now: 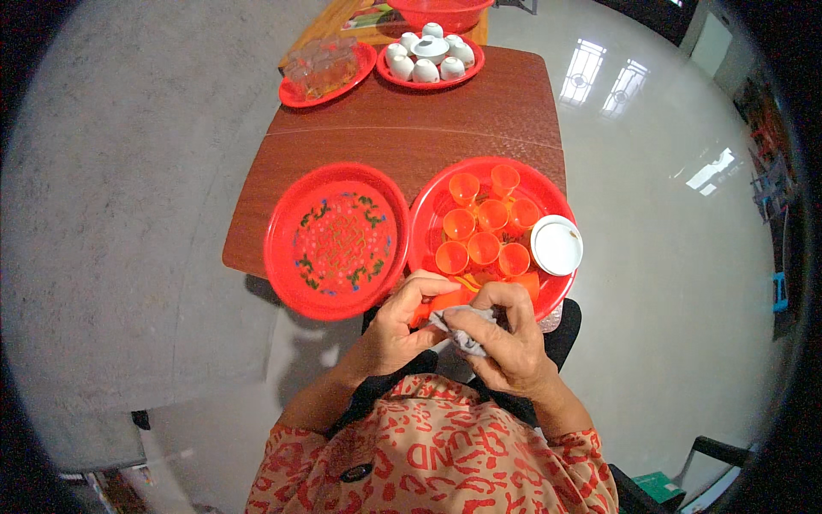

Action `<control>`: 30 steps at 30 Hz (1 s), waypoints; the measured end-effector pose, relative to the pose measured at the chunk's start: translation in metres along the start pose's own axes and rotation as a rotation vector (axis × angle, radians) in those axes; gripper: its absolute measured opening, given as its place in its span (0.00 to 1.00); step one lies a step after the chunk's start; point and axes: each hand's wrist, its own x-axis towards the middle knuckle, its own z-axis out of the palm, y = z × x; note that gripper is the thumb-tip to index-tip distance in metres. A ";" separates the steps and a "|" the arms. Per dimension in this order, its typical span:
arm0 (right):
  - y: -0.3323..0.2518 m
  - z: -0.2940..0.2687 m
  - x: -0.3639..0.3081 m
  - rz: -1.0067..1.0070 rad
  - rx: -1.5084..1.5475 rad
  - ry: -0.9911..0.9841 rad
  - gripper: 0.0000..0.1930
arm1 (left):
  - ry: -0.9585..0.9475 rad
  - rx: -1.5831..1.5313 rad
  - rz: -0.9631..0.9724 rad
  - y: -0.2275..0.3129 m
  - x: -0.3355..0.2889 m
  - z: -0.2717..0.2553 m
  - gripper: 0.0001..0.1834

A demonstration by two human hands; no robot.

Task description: The person wipes small white ceramic cups and a large red decorative tray with a grey cloth. They then wipe several small orange plastic cups. The person handles the items one at a time, wiping them thoroughly before placing them back on the table.

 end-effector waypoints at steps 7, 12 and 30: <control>0.018 -0.009 0.005 0.203 0.198 0.025 0.17 | -0.049 -0.104 0.008 0.009 -0.003 0.001 0.23; 0.015 -0.001 -0.002 0.561 0.616 0.127 0.13 | 0.046 -0.232 -0.006 0.001 -0.001 0.004 0.25; 0.027 0.038 -0.007 0.359 0.076 0.514 0.21 | 0.256 -0.722 -0.176 -0.010 0.010 0.024 0.26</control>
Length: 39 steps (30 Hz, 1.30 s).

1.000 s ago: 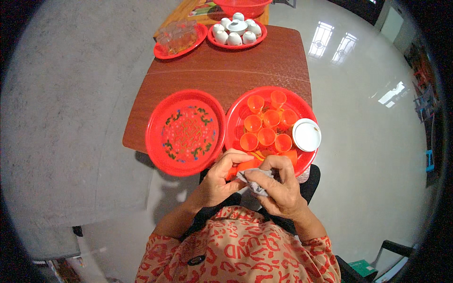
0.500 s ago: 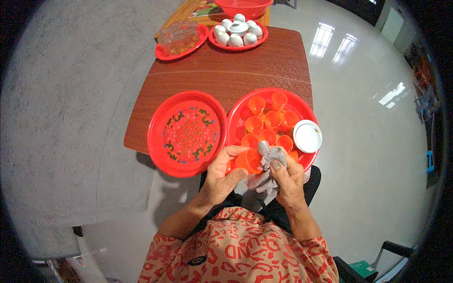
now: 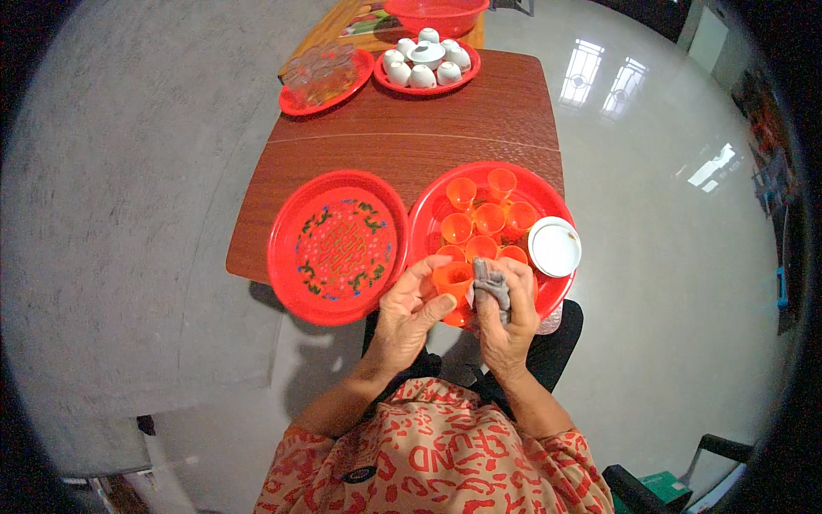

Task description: The person wipes small white ceramic cups and a large red decorative tray with a grey cloth. They then wipe several small orange plastic cups. The person handles the items one at a time, wiping them thoroughly before placing them back on the table.

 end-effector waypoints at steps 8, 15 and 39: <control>-0.002 -0.009 0.002 -0.263 -0.127 -0.174 0.25 | -0.046 0.416 0.006 0.010 -0.004 -0.005 0.16; -0.012 -0.021 0.007 -0.270 -0.079 -0.264 0.24 | -0.133 0.437 0.026 0.016 -0.006 -0.007 0.08; -0.006 -0.019 0.016 -0.499 -0.093 -0.309 0.21 | -0.071 0.261 0.066 0.014 -0.006 -0.003 0.10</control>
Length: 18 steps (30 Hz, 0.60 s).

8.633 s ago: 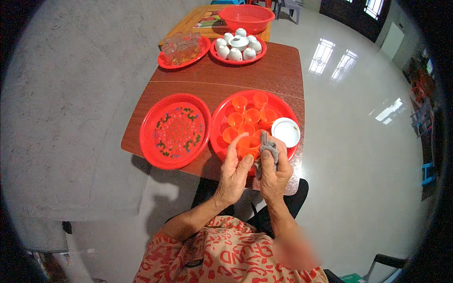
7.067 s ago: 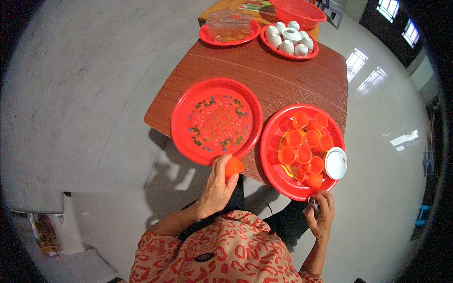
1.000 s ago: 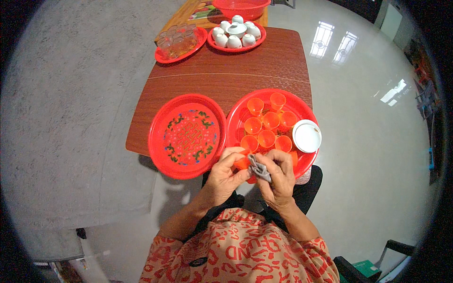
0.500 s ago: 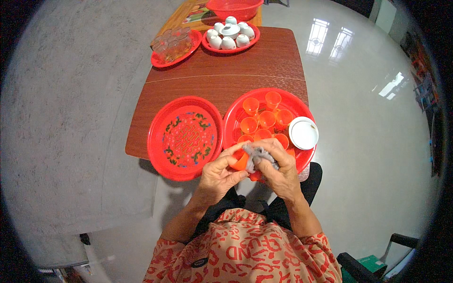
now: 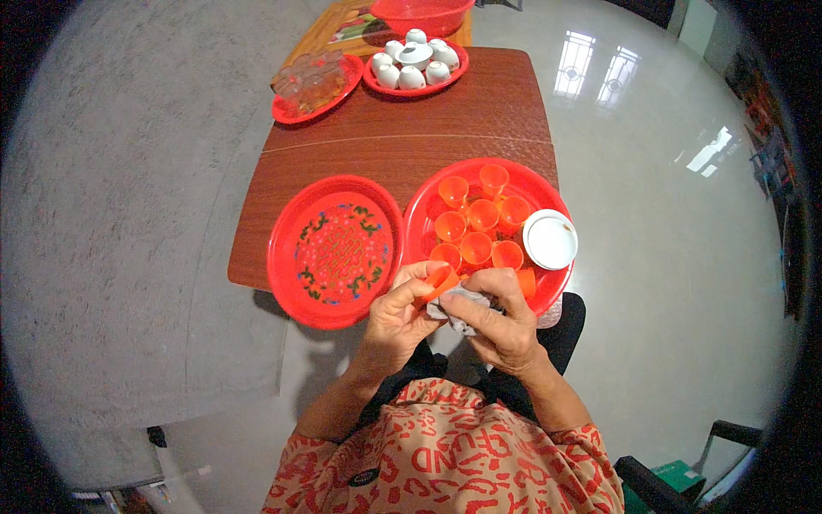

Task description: The person wipes small white ceramic cups and a large red decorative tray with a grey cloth. They then wipe several small orange plastic cups. The person handles the items one at a time, wiping them thoroughly before placing them back on the table.

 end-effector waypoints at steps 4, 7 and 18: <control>-0.003 0.000 0.003 0.237 0.150 0.095 0.22 | -0.014 0.020 0.009 0.006 -0.001 0.002 0.10; -0.001 -0.006 0.006 0.373 0.241 0.006 0.21 | -0.019 -0.046 0.019 0.003 -0.002 0.001 0.10; -0.004 -0.004 0.009 0.234 0.109 -0.051 0.19 | 0.037 -0.107 0.093 -0.005 0.002 -0.003 0.13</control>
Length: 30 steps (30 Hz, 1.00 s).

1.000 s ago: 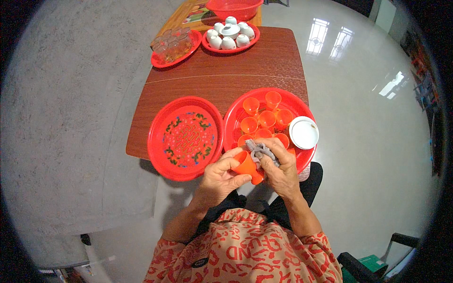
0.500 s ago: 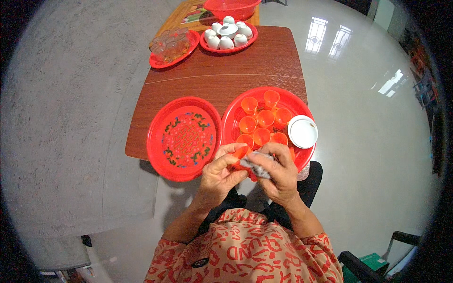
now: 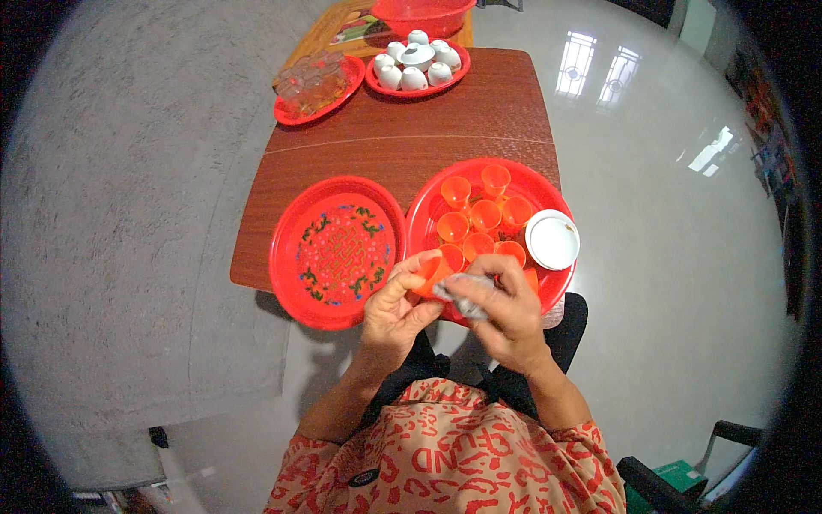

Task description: The person wipes small white ceramic cups and a large red decorative tray with a grey cloth. They then wipe several small orange plastic cups. The person handles the items one at a time, wiping them thoroughly before placing them back on the table.

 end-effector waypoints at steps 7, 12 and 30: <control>-0.007 0.002 -0.003 -0.078 -0.063 0.059 0.21 | -0.059 -0.003 0.002 0.003 -0.001 0.002 0.10; -0.005 -0.010 0.004 0.177 0.133 0.018 0.20 | -0.150 0.109 0.003 0.010 -0.003 0.002 0.10; -0.010 -0.018 0.007 0.119 0.157 -0.092 0.19 | -0.113 -0.025 -0.079 -0.001 -0.008 -0.009 0.13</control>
